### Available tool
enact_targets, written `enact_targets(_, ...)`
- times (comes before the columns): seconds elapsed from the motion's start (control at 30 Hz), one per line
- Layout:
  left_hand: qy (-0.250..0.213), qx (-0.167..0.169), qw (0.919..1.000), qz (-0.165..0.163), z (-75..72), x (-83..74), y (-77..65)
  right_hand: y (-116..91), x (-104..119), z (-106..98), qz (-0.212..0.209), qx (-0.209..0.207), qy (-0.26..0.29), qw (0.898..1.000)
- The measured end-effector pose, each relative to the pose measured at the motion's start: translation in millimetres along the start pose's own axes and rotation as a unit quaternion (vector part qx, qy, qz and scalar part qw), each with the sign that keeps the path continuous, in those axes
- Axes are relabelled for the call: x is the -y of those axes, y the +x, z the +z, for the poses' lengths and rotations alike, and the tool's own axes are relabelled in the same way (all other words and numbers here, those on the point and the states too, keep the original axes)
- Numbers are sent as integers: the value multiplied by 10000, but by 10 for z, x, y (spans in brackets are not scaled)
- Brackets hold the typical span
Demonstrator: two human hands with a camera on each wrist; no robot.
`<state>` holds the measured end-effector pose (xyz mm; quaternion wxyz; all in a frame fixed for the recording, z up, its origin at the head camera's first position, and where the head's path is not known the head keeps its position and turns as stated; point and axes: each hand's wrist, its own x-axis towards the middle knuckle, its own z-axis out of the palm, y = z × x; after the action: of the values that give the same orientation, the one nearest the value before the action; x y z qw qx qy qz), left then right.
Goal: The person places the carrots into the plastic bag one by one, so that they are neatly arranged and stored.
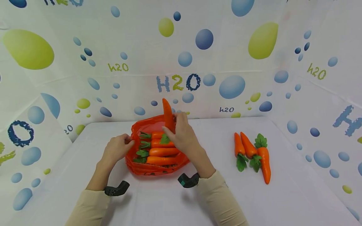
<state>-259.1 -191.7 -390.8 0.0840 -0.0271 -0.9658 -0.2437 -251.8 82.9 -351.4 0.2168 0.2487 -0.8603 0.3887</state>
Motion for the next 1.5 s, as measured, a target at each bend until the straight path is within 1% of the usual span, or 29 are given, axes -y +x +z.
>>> enact_targets(0.13, -1, -7, 10000, 34, 0, 3, 0, -15, 20, 69, -155, 114, 35, 9998)
enact_targets(0.27, 9, -27, 10000, 52, -1, 5, 0, -29, 29, 144, -123, 374, 26, 9992)
enact_targets(0.53, -20, -1, 10000, 46, -4, -3, -4, -64, -2, 228, 211, 1045, -574, 9926)
enact_targets(0.8, -30, -4, 10000, 19, -11, -18, -3, -65, -52, 232, 408, 1472, -1089, 9822)
enact_targets(1.1, -18, -26, 10000, 31, -11, -11, -3, -46, -58, 205, 536, 1751, -1551, 9708)
enact_targets(1.33, 13, -54, 10000, 19, -7, -6, -9, -50, -68, 187, 517, 1823, -1930, 9627)
enact_targets(1.5, 18, -71, 10000, 18, -8, -8, -10, -49, -62, 185, 561, 1990, -2125, 9550)
